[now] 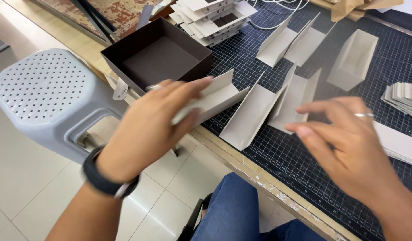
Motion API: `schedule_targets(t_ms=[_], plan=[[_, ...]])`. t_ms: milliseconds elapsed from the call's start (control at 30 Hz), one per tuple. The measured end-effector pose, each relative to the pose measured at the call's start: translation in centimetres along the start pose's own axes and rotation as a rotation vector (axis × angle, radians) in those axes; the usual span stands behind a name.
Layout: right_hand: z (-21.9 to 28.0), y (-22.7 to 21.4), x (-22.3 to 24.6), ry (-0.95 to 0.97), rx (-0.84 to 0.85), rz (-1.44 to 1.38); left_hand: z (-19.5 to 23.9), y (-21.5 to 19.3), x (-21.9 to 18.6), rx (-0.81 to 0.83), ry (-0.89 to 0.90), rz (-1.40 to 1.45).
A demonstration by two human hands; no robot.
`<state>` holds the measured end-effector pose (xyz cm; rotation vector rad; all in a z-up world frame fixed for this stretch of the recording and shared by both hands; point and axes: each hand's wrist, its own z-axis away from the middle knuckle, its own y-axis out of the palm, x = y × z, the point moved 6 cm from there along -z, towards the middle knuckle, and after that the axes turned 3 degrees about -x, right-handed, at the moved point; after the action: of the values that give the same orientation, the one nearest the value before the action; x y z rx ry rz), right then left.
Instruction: Applying glue to cardboard strips and folding them to create structured components
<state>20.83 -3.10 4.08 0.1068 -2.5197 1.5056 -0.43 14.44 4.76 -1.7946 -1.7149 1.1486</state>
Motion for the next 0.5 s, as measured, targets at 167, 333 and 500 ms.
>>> schedule_targets(t_ms=[167, 333, 500], plan=[[4.8, -1.9, -2.3, 0.081, -0.006, 0.069, 8.2, 0.0, 2.8, -0.331, -0.018, -0.349], [8.0, -2.4, -3.7, 0.106, -0.015, 0.115, 9.7, 3.6, 5.7, -0.389, 0.011, -0.401], [10.1, -1.9, -4.9, 0.210, -0.025, 0.093, 8.3, 4.8, 5.9, -0.367, 0.128, -0.429]])
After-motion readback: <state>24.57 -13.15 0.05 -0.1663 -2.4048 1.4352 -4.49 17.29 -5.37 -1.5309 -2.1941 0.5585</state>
